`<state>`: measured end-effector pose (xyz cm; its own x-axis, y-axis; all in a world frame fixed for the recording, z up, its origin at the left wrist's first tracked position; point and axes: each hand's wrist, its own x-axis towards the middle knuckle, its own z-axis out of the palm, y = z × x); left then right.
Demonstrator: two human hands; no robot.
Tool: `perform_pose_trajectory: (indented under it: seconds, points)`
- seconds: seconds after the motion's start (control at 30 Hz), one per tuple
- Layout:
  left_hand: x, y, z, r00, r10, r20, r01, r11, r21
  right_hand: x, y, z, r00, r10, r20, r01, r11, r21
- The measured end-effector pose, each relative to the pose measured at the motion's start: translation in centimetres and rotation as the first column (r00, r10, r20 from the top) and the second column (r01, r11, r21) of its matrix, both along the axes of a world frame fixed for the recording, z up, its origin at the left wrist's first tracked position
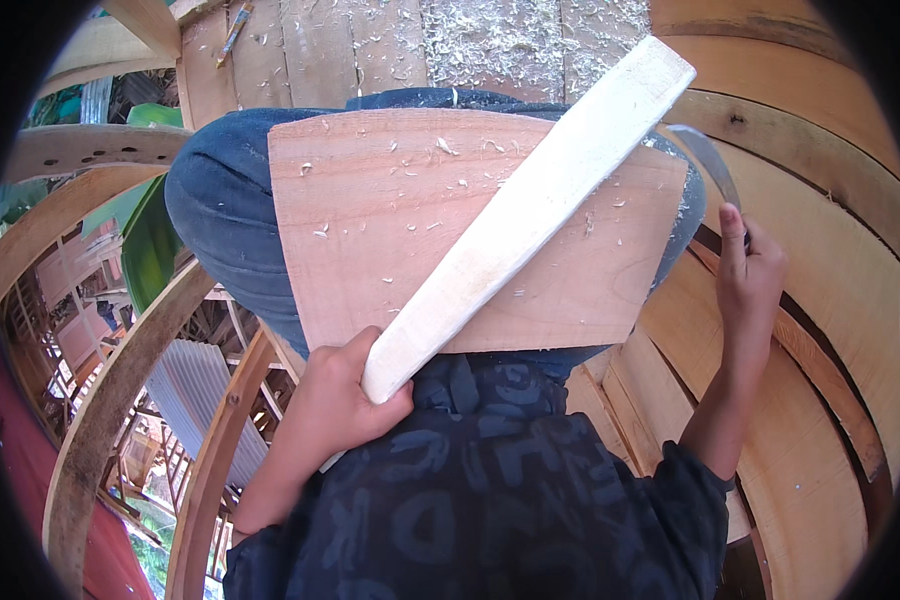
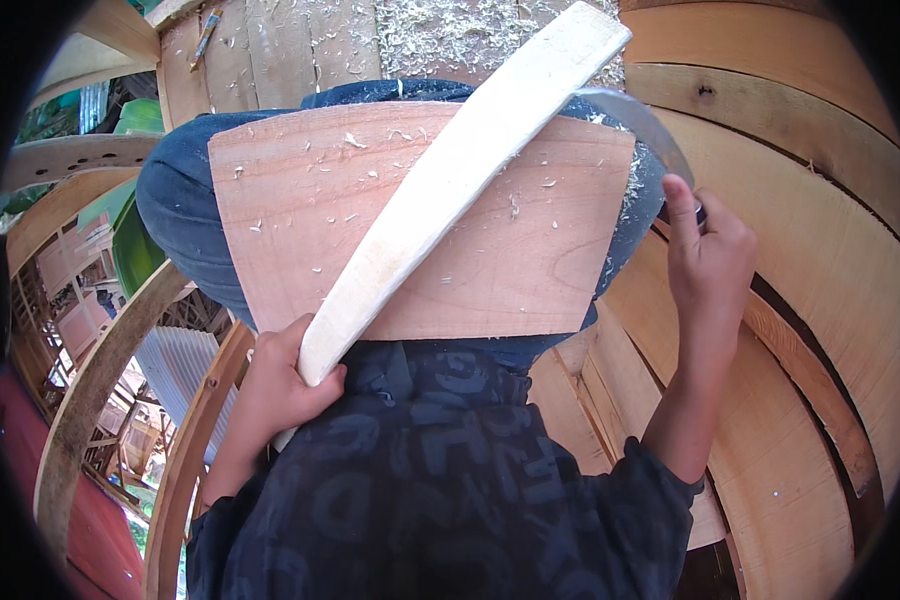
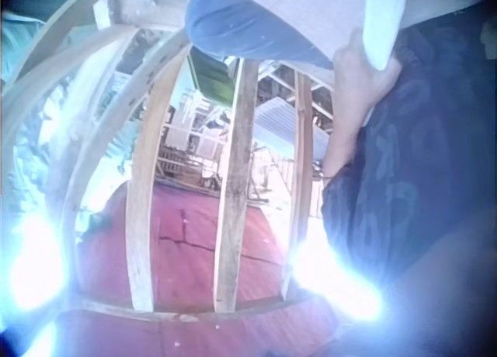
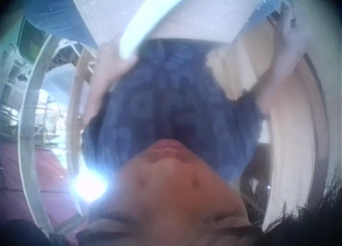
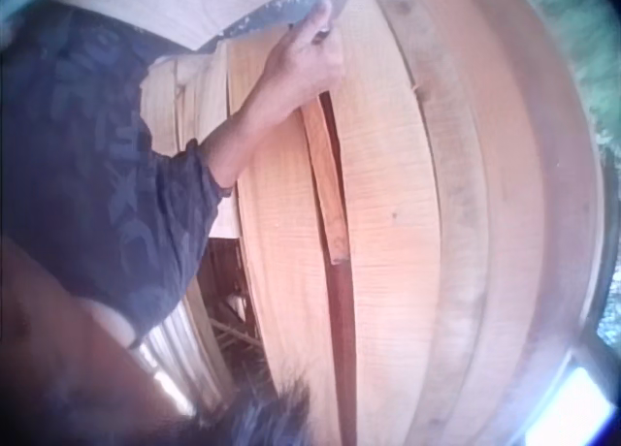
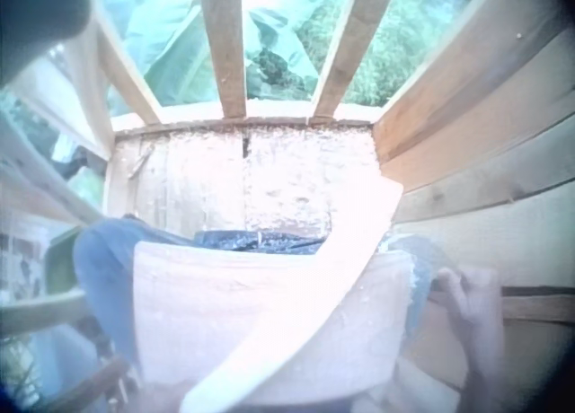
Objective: The person uses a curved knife to shave and shape a long, thin piece of light-colored wood. They hold the wood on their lap and repeatedly scrape the blade along its length to remove thin shavings, refining the surface.
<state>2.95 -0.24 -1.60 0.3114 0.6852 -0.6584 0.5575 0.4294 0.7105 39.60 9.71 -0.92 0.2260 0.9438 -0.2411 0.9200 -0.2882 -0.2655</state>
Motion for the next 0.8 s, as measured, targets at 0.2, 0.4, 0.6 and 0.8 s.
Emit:
perform_pose_trajectory:
  seconds: [0.2,0.4,0.6,0.8]
  points:
    - [0.9,1.0,0.3,1.000,0.017,-0.004,-0.018,0.999,-0.042,-6.4,-4.1,-0.1,0.872,0.485,-0.070,-0.488,0.873,-0.027]
    - [0.7,1.4,0.3,0.999,0.020,0.031,-0.018,0.998,-0.062,-5.8,-2.7,-0.8,0.864,0.502,0.036,-0.503,0.864,0.006]
    - [0.4,0.8,0.1,0.996,0.061,0.061,-0.056,0.995,-0.080,-2.5,-0.3,-1.7,0.981,0.154,0.119,-0.161,0.985,0.057]
    - [-0.3,0.4,-0.4,0.991,0.066,0.114,-0.052,0.991,-0.122,-2.6,-0.2,1.6,0.969,0.242,0.055,-0.239,0.969,-0.059]
